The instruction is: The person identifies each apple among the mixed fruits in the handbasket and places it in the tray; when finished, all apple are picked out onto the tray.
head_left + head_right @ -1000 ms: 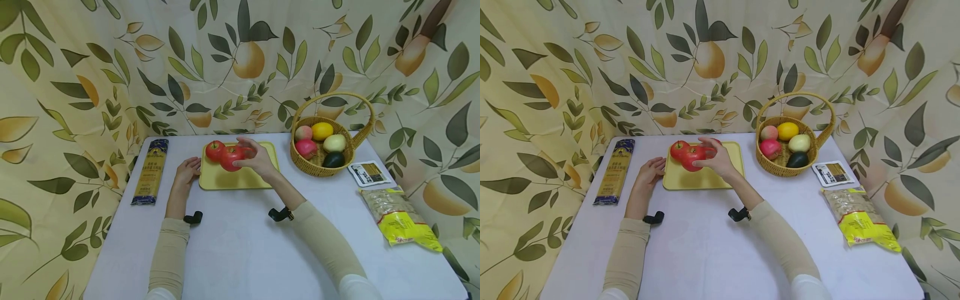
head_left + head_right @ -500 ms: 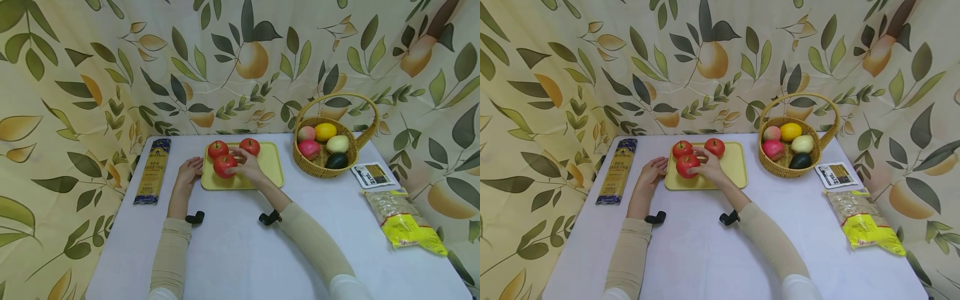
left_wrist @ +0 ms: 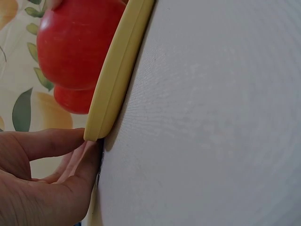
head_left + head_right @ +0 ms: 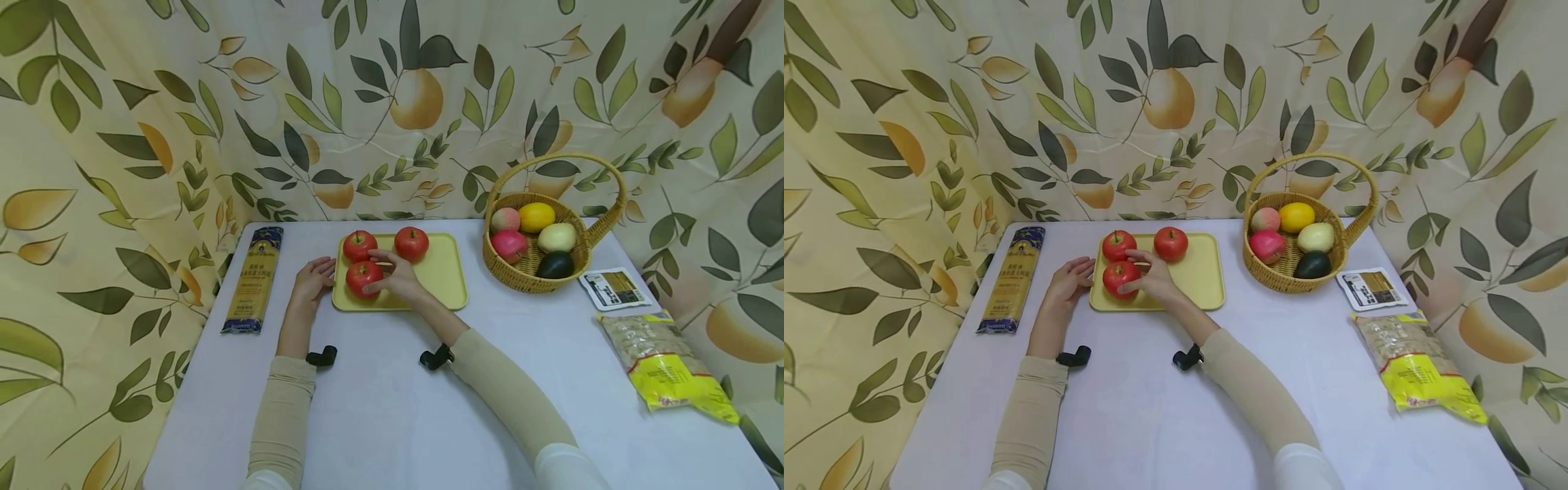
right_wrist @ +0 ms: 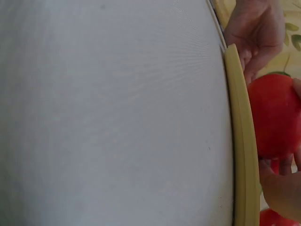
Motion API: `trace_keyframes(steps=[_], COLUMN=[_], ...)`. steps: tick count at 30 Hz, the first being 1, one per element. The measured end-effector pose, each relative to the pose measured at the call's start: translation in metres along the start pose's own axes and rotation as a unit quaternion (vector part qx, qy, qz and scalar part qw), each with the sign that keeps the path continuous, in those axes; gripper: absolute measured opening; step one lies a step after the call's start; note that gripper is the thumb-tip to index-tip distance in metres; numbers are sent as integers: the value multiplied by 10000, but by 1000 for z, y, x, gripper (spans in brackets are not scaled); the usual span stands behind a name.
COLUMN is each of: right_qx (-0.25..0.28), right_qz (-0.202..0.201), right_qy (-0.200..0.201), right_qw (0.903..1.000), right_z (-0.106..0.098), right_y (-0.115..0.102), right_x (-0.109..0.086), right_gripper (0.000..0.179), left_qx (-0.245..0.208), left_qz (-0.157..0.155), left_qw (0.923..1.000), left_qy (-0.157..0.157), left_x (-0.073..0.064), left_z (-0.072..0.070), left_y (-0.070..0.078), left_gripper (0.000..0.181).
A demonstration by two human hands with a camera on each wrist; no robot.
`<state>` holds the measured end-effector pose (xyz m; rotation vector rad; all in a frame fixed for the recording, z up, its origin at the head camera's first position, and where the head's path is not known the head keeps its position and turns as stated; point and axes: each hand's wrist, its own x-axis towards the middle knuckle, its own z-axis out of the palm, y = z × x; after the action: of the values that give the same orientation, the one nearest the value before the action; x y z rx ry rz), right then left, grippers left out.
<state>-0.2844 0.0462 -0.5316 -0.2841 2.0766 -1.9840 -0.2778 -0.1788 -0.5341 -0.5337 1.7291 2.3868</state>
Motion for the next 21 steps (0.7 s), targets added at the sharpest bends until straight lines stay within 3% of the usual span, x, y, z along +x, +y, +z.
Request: trace_keyframes(steps=[11, 16, 21], right_qx=[-49, -100, -205], right_qz=[-2, -65, -211], right_qy=[-217, -331, -103], right_qw=[9998, 9994, 9995], right_z=[-7, -22, -41], right_y=[-5, -16, -32], right_x=[-5, -9, -11], right_gripper=[78, 77, 67], left_qx=[25, 64, 65], left_qz=[1, 20, 3], left_qw=[10000, 10000, 10000], left_qy=[12, -28, -21], left_x=[-1, 0, 1], left_z=[-1, -1, -2], left_y=[-2, -3, -3], left_gripper=[80, 80, 81])
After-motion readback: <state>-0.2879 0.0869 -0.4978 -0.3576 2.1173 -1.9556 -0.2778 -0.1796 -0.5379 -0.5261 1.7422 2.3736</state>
